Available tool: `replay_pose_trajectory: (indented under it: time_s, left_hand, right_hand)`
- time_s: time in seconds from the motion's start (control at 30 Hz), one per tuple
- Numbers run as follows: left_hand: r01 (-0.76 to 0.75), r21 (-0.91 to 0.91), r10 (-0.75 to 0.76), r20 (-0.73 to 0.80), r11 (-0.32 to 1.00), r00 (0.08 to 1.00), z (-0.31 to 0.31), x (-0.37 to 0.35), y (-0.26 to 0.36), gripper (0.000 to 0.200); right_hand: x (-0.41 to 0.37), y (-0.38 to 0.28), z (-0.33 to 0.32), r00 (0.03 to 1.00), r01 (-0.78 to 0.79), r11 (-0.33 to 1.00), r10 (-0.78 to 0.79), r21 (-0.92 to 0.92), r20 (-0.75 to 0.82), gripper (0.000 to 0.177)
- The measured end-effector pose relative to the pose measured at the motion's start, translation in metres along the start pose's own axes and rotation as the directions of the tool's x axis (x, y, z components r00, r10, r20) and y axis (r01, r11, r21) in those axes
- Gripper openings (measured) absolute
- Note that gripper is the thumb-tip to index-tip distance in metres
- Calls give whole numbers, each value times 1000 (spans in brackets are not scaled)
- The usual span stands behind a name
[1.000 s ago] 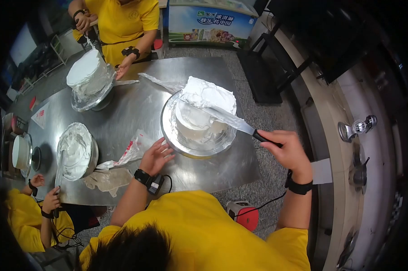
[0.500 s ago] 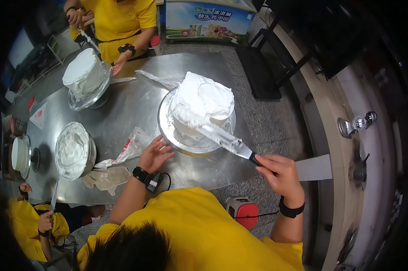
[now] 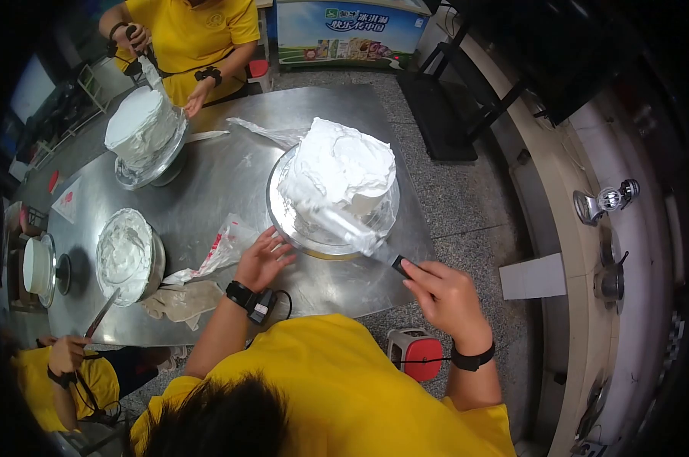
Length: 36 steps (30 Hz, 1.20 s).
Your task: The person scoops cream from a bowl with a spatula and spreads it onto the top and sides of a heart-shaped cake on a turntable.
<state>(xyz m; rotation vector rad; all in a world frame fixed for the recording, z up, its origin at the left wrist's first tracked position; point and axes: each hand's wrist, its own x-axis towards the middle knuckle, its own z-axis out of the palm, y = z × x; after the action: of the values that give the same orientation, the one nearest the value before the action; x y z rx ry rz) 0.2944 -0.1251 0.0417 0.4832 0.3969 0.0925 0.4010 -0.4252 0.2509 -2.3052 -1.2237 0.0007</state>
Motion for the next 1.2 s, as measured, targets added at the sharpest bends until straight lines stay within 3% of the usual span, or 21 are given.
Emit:
replay_pose_trajectory:
  time_s: [0.13, 0.2, 0.23, 0.3, 0.33, 0.4, 0.43, 0.47, 0.5, 0.57, 0.67, 0.73, 0.77, 0.87, 0.9, 0.93, 1.0, 1.07, 1.13, 1.17, 1.2]
  left_hand:
    - [21, 41, -18, -71, 999, 997, 6, -3, -1, 57]
    - [-86, 317, 156, -204, 945, 966, 15, -9, 2, 56]
    - [-85, 316, 156, -206, 945, 966, 16, -13, 6, 56]
    - [-301, 590, 529, -260, 749, 808, 16, -22, 20, 51]
    - [-300, 589, 528, -261, 750, 808, 23, -31, 29, 51]
    - [-479, 805, 711, 105, 350, 695, 48, -61, 50, 48]
    - [-475, 805, 709, 98, 356, 698, 68, -79, 59, 48]
    - [-504, 862, 672, 406, -56, 620, 92, -101, 69, 49]
    - [-491, 745, 502, 667, -452, 550, 111, -118, 76, 49]
    - [-550, 686, 438, 728, -477, 527, 136, -136, 77, 44]
    - [-641, 589, 341, 808, -492, 480, 153, -158, 83, 38]
    - [-689, 549, 310, 836, -474, 453, 164, -176, 95, 36]
    - [-702, 549, 316, 836, -454, 449, 170, -186, 100, 34]
    - [-808, 391, 317, 910, -440, 268, 183, -207, 107, 25]
    - [-840, 326, 283, 934, -433, 216, 183, -216, 110, 26]
    - [-838, 330, 292, 932, -434, 216, 195, -224, 115, 26]
    - [-841, 443, 114, 896, -310, 430, 217, -243, 126, 29]
    - [-819, 471, 88, 878, -328, 470, 220, -255, 137, 29]
    - [-781, 514, 21, 840, -355, 543, 222, -260, 143, 29]
    - [-731, 677, 530, 650, -79, 545, 241, -263, 102, 34]
    - [-728, 680, 545, 644, -87, 537, 243, -266, 110, 34]
  right_hand:
    - [6, -2, 16, 993, 14, 991, -29, -130, -113, 28]
    - [4, -10, 18, 997, 34, 990, -43, -134, -62, 28]
    - [2, -14, 16, 998, 56, 989, -58, -138, -9, 28]
    - [-5, -19, 10, 998, 50, 994, -47, -94, 34, 29]
    - [-6, -20, 8, 996, 42, 998, -38, -52, 77, 30]
    - [-7, -20, 10, 1000, 11, 998, -11, -59, 8, 30]
    - [-7, -20, 11, 998, -22, 998, 18, -62, -64, 30]
    - [-7, -18, 13, 998, -26, 998, 22, -62, -55, 30]
    - [-6, -15, 16, 996, -18, 994, 8, -111, -91, 30]
    - [-8, -12, 15, 994, -9, 986, -9, -168, -106, 30]
    - [-20, -9, 7, 1000, 0, 997, 3, -82, 25, 31]
    - [-28, 1, 2, 998, -6, 987, -4, 159, 65, 30]
    - [-30, 7, -1, 997, -5, 988, -7, 154, 76, 30]
    - [-35, 24, -7, 998, -47, 977, 56, 210, -38, 33]
    - [-35, 30, -6, 975, -178, 954, 205, 242, -91, 32]
    - [-36, 35, -4, 927, -300, 912, 348, 280, -140, 31]
    - [-35, 42, 0, 916, -308, 892, 372, 331, -151, 31]
    - [-30, 39, 4, 855, -366, 726, 510, 582, -99, 32]
    - [-25, 34, 7, 856, -364, 681, 513, 636, -60, 31]
    - [-22, 31, 10, 847, -381, 581, 531, 719, 20, 31]
    - [-18, 26, 14, 840, -398, 473, 533, 786, 105, 31]
